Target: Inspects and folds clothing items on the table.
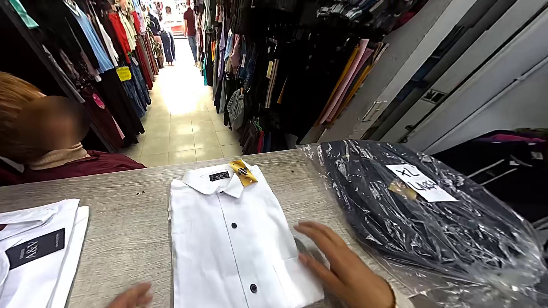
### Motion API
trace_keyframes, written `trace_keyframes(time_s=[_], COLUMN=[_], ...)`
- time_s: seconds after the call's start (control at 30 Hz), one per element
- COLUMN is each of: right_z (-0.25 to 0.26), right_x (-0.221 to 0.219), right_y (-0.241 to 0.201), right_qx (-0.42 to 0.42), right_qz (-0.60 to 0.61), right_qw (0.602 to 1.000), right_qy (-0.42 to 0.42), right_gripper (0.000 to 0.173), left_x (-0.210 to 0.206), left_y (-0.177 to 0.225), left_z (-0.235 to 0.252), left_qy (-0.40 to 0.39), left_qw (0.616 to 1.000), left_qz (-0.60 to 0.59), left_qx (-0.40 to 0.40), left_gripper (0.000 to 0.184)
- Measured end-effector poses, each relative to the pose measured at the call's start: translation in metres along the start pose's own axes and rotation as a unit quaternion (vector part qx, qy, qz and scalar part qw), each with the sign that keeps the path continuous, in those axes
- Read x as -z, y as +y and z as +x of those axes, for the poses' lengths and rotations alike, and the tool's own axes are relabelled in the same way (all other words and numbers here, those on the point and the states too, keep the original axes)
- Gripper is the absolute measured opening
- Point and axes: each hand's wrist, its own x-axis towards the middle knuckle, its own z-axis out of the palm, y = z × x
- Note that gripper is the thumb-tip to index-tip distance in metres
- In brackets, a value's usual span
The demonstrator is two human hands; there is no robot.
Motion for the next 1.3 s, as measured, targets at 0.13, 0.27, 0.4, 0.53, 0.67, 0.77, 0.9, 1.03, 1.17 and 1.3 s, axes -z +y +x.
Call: trace_keyframes(time_s=[0.13, 0.27, 0.4, 0.53, 0.67, 0.77, 0.9, 1.03, 1.17, 1.3], right_z=[0.071, 0.132, 0.144, 0.143, 0.147, 0.149, 0.132, 0.117, 0.113, 0.101], right_x=[-0.004, -0.05, -0.061, -0.056, -0.047, -0.013, 0.033, 0.022, -0.049, -0.065], right_y=[-0.015, -0.026, -0.032, -0.029, -0.009, 0.012, 0.026, 0.031, 0.04, 0.07], right_qx=[0.09, 0.103, -0.034, -0.037, -0.053, -0.061, -0.035, -0.001, 0.014, 0.049], right_qz=[-0.053, -0.107, -0.095, -0.088, -0.07, -0.062, -0.064, -0.081, -0.133, -0.153], right_qw=[0.992, 0.989, 0.969, 0.963, 0.979, 0.989, 0.994, 0.997, 0.99, 0.984], right_qy=[0.071, 0.005, -0.227, -0.252, -0.186, -0.123, -0.076, 0.01, 0.035, 0.074], right_gripper=[0.069, 0.081, 0.082, 0.081, 0.073, 0.068, 0.065, 0.068, 0.081, 0.08], left_x=[-0.005, -0.074, -0.083, -0.086, -0.094, -0.107, -0.131, -0.156, -0.159, -0.16], left_y=[0.022, 0.019, 0.012, 0.009, 0.027, 0.049, 0.08, 0.099, 0.099, 0.091], left_z=[0.064, 0.141, 0.155, 0.153, 0.171, 0.196, 0.231, 0.255, 0.267, 0.267], left_qy=[0.07, 0.045, -0.106, -0.098, -0.134, -0.177, -0.215, -0.215, -0.205, -0.169], left_qw=[0.985, 0.984, 0.975, 0.975, 0.97, 0.964, 0.958, 0.966, 0.971, 0.983], left_qz=[0.089, 0.152, 0.184, 0.192, 0.191, 0.188, 0.178, 0.132, 0.12, 0.072], left_qx=[-0.129, -0.079, 0.06, 0.058, 0.067, 0.072, 0.073, 0.055, 0.037, 0.029], left_gripper=[0.054, 0.097, 0.098, 0.099, 0.1, 0.1, 0.101, 0.101, 0.082, 0.068])
